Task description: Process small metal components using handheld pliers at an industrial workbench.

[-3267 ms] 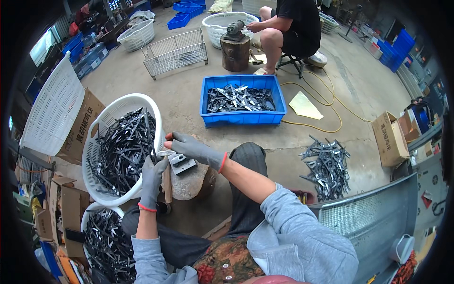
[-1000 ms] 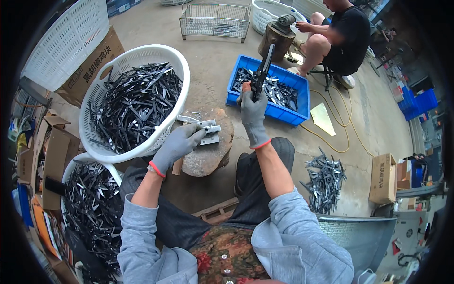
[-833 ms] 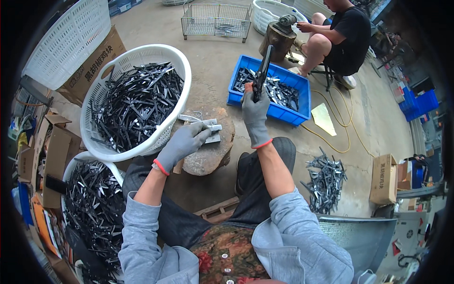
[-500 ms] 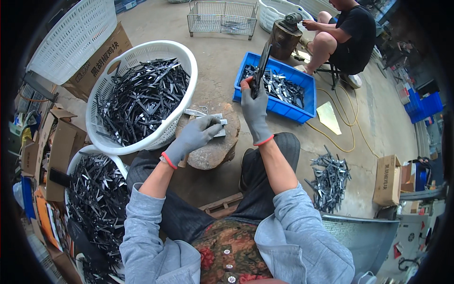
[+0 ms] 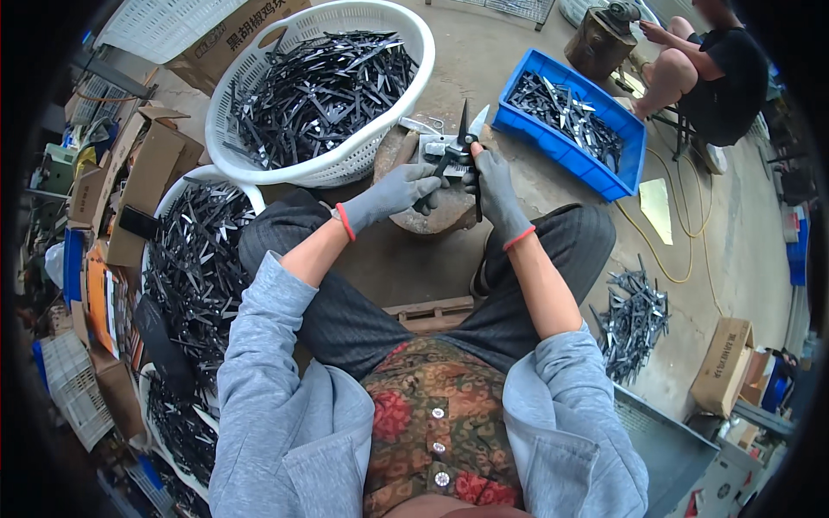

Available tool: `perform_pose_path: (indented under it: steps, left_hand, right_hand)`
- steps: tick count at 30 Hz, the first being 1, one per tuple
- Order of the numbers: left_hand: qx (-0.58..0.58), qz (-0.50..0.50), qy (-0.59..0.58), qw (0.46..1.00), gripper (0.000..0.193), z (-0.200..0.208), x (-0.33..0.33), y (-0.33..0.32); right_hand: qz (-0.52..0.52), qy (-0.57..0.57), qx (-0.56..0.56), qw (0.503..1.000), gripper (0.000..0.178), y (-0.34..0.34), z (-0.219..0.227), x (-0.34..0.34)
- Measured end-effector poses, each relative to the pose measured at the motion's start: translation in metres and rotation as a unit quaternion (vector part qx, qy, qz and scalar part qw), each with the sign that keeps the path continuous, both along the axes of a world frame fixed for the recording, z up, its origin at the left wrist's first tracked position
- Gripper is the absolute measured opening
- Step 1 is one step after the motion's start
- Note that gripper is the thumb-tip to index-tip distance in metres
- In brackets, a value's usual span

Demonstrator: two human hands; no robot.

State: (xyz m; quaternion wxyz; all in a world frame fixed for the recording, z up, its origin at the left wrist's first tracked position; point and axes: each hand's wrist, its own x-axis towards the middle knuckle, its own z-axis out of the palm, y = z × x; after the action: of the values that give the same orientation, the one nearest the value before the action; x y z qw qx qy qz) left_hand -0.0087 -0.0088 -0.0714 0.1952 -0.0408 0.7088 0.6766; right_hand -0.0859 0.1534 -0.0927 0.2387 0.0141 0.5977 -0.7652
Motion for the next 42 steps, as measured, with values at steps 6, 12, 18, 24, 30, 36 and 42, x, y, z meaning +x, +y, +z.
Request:
perform_pose_path:
  steps: [6,12,18,24,30,36,42]
  left_hand:
    - [-0.626,0.124,0.126,0.76,0.039,-0.017,-0.015,-0.031]
    - [-0.637,0.023,0.046,0.77,0.045,-0.054,-0.014,-0.03]
    - [-0.486,0.159,0.052,0.858,0.035,-0.057,-0.018,-0.034]
    - [-0.085,0.232,-0.008,0.969,0.028,0.004,0.001,-0.012]
    - [-0.329,0.181,0.197,0.906,0.028,-0.007,0.012,0.02]
    - [-0.324,0.172,0.198,0.909,0.031,0.02,0.017,0.021]
    - [-0.339,0.189,0.251,0.887,0.027,0.022,0.026,0.027]
  right_hand:
    - [-0.01,-0.017,0.095,0.995,0.027,0.007,-0.039,0.04]
    - [0.02,0.014,0.105,0.994,0.03,0.005,-0.049,0.036]
    - [0.043,-0.03,0.153,0.987,0.035,0.007,-0.043,0.029]
    - [0.065,-0.035,0.158,0.985,0.039,0.009,-0.062,0.024]
    - [0.026,0.087,0.221,0.971,0.04,0.005,-0.087,0.022]
    - [0.012,0.026,0.162,0.986,0.039,0.005,-0.085,0.026]
    - [0.006,0.024,0.157,0.987,0.04,0.005,-0.085,0.027]
